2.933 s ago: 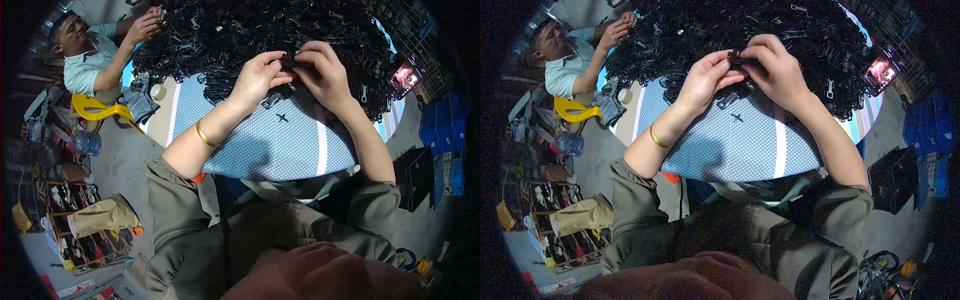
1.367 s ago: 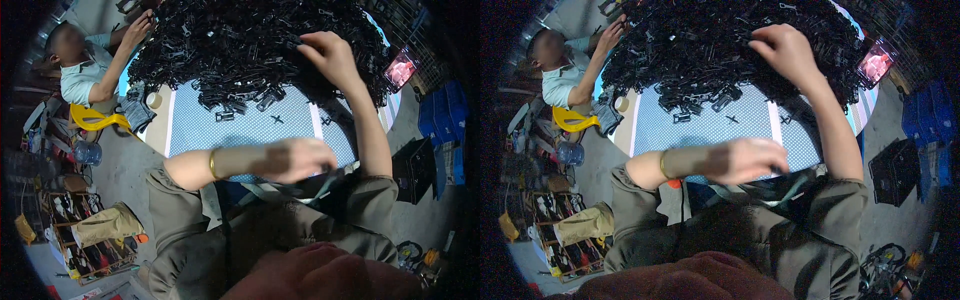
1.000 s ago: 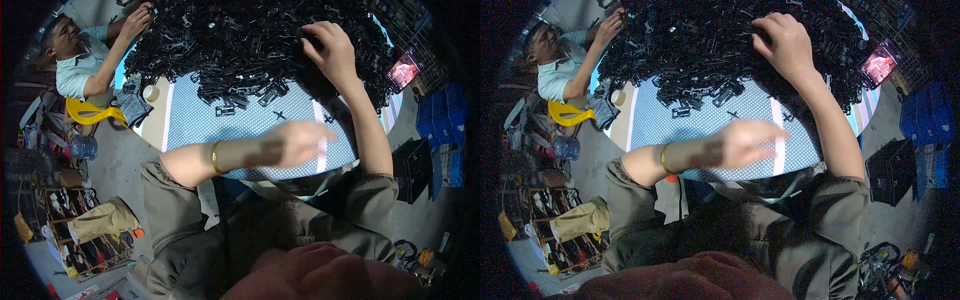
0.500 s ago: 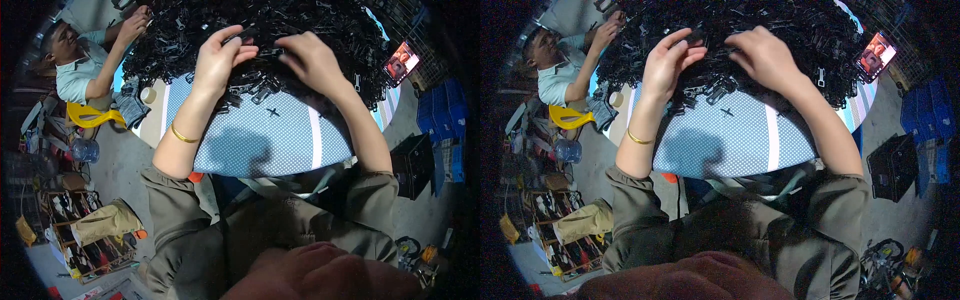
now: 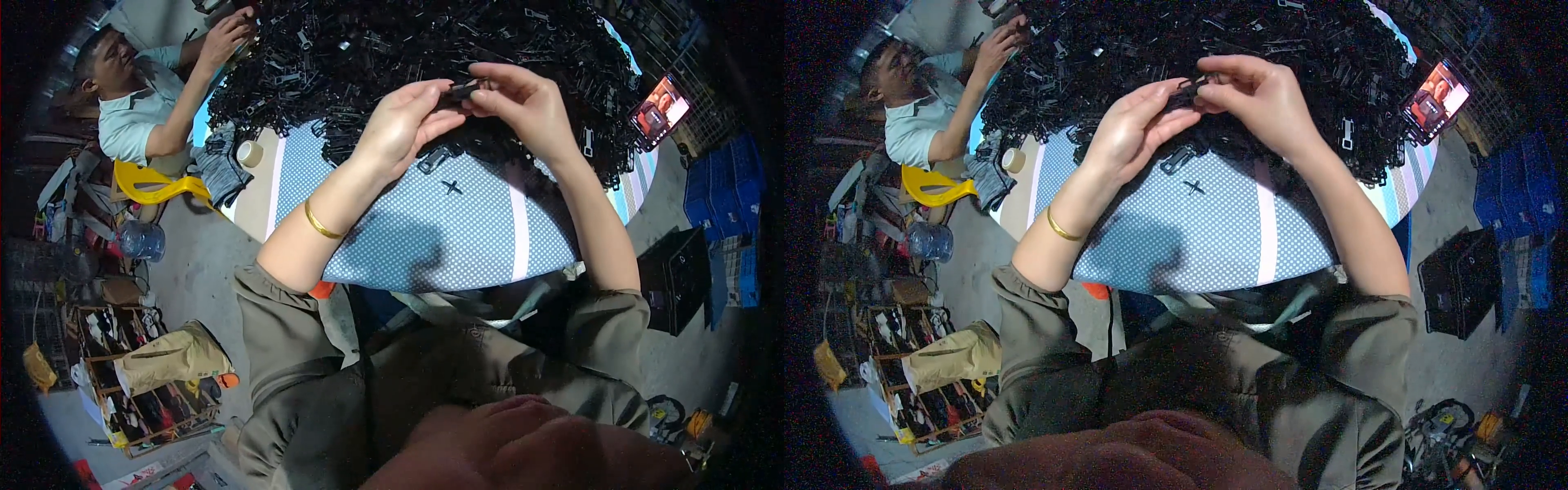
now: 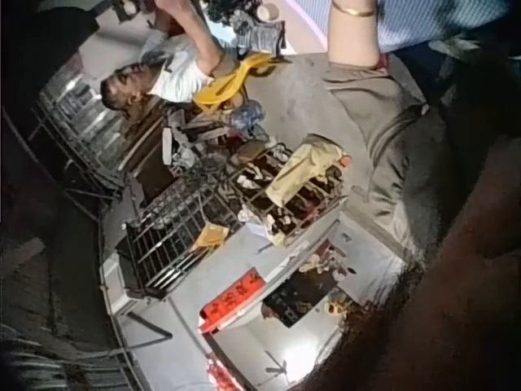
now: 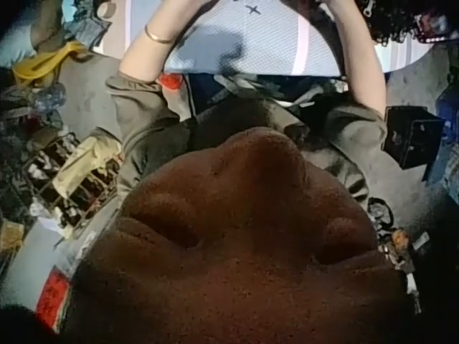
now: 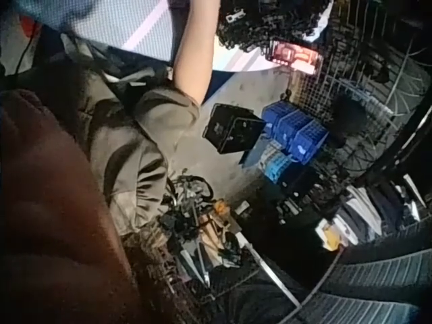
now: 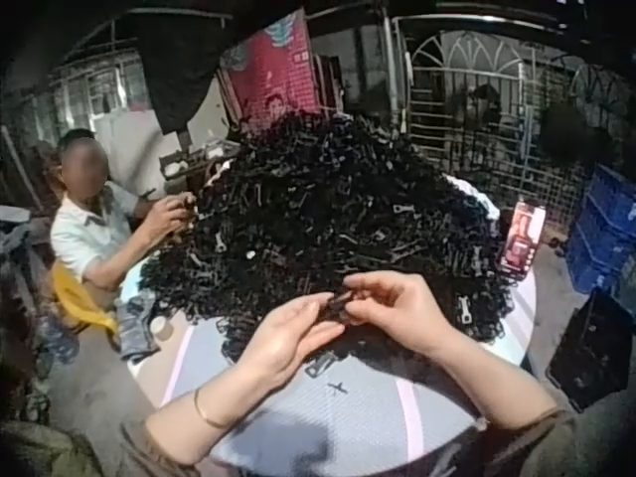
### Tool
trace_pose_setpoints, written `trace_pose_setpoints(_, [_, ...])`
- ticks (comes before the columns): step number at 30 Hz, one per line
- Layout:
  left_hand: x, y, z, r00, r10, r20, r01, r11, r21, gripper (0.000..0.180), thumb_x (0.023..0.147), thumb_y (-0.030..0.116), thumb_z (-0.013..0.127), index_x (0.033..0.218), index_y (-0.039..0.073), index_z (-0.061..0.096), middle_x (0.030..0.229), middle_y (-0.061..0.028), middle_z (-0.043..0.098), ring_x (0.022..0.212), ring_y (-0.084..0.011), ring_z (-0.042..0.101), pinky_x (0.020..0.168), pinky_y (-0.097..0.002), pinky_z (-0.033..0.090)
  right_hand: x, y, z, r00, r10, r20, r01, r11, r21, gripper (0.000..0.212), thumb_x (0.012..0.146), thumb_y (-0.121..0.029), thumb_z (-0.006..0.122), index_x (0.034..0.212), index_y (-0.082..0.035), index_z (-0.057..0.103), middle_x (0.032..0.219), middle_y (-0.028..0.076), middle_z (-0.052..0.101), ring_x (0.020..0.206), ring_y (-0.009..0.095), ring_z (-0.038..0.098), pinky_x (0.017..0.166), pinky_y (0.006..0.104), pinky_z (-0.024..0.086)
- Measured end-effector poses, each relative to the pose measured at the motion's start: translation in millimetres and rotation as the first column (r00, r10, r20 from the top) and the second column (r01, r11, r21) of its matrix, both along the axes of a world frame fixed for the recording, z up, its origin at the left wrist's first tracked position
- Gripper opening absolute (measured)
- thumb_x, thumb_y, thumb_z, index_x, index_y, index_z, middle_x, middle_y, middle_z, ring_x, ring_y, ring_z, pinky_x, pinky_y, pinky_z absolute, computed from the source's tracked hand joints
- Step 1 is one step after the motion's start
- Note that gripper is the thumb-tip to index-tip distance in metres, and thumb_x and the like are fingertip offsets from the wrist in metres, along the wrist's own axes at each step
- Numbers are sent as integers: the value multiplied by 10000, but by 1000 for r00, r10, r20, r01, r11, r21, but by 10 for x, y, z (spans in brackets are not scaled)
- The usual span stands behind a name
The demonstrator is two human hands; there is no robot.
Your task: Picking and sorting small black plastic components from a pile on a work surface.
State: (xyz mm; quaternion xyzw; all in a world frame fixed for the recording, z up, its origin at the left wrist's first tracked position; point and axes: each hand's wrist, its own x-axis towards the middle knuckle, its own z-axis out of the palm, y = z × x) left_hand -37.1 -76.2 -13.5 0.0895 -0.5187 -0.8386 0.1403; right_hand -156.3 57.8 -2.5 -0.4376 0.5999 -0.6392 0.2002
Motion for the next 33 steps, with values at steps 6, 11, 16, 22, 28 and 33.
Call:
trace_pose_setpoints(6, [8,54,12,1000,27,6,-27,999,47,351,940,155,330,1185,-91,375,1085,-198,501,955,-270,559,888,-351,461,72,-18,-76,989,-72,-127,74,997,14,288,796,-57,603,1071,21,566,874,85,626,780,141,614,687,239,515])
trace_pose_setpoints(11, [-10,58,-30,996,86,-21,-85,995,46,387,946,176,312,1221,-97,317,1105,-233,479,1004,-307,538,889,-374,460,172,-40,-99,979,-139,-146,146,989,33,295,781,-52,619,1060,29,569,870,91,636,767,133,617,682,228,510])
trace_pose_setpoints(16, [-20,50,-83,997,76,-12,-76,997,20,397,942,183,334,1230,-89,314,1120,-224,476,993,-304,540,884,-370,463,183,-81,-171,959,-206,-195,207,978,-15,288,777,-45,620,1051,30,572,864,92,638,759,134,620,686,229,511])
trace_pose_setpoints(22, [-33,42,-88,990,127,55,-122,989,-88,354,932,180,371,1181,-71,398,1008,-154,548,891,-198,591,811,-295,511,175,-96,-201,948,-235,-216,235,972,-29,283,774,-30,619,1047,31,573,849,89,635,751,138,623,685,233,515])
trace_pose_setpoints(28, [-31,28,-96,998,69,11,-67,987,-144,330,922,158,399,1174,-53,431,985,-129,577,844,-161,604,774,-260,521,148,-101,-210,916,-252,-311,233,967,-98,254,757,-19,628,1006,20,600,930,89,600,776,129,607,670,219,511])
trace_pose_setpoints(33, [-23,36,-92,998,48,-46,-58,968,-243,343,905,138,443,1191,-49,424,1003,-130,575,864,-159,599,773,-258,519,107,-79,-179,794,-285,-537,254,958,-132,211,719,-33,660,930,-23,648,1019,85,555,811,135,586,651,221,498])
